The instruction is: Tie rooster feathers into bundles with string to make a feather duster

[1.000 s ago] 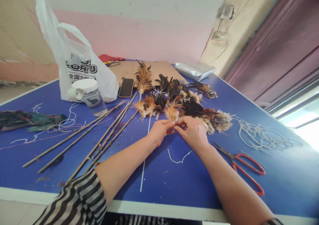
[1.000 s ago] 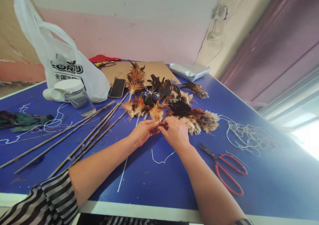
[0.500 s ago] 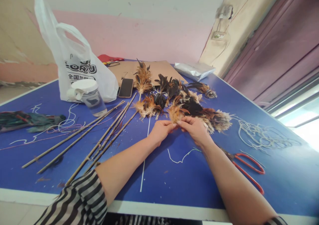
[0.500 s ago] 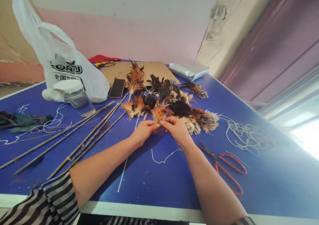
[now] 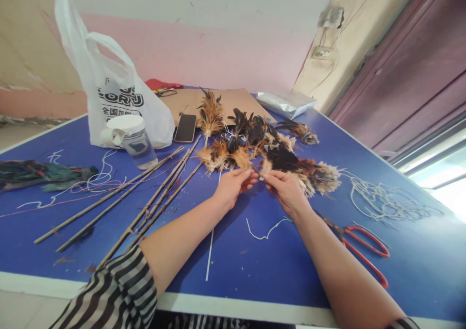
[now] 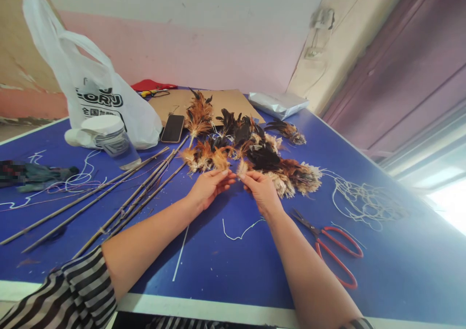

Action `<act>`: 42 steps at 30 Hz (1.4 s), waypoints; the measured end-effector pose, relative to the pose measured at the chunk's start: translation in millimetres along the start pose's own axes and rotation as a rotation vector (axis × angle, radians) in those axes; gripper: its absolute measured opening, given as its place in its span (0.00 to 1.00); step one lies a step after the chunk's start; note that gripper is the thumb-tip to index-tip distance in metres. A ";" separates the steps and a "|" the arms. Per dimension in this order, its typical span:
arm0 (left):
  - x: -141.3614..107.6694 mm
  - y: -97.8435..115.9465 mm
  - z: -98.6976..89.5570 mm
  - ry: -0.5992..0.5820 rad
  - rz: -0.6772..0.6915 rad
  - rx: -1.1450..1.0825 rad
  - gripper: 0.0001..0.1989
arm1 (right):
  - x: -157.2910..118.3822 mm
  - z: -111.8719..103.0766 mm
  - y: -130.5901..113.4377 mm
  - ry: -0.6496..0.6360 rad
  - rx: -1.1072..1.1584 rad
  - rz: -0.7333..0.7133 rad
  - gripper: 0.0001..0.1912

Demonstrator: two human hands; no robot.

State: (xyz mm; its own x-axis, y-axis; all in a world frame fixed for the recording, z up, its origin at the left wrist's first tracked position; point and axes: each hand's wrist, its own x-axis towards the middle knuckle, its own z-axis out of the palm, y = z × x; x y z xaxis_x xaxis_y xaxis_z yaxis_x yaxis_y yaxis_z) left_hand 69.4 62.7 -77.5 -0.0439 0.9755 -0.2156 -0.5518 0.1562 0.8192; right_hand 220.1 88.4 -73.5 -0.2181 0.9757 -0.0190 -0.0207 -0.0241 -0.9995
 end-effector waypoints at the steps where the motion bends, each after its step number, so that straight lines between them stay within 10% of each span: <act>1: -3.3 -2.0 3.2 -0.036 -0.009 0.014 0.07 | -0.5 2.0 0.9 -0.001 0.002 0.000 0.14; 33: -8.7 -8.5 4.6 -0.150 -0.051 0.122 0.07 | -4.3 6.1 -2.4 0.041 -0.225 -0.172 0.09; 42: -5.0 -7.9 -0.5 -0.215 0.193 0.362 0.08 | -5.9 3.5 -8.7 -0.105 -0.255 -0.187 0.13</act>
State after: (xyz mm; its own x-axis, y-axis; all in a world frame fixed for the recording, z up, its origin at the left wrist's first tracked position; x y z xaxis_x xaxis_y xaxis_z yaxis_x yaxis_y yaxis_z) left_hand 73.6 56.5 -83.2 0.0774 0.9961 0.0424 -0.2227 -0.0242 0.9746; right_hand 218.1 82.1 -64.6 -0.3330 0.9301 0.1550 0.1721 0.2215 -0.9599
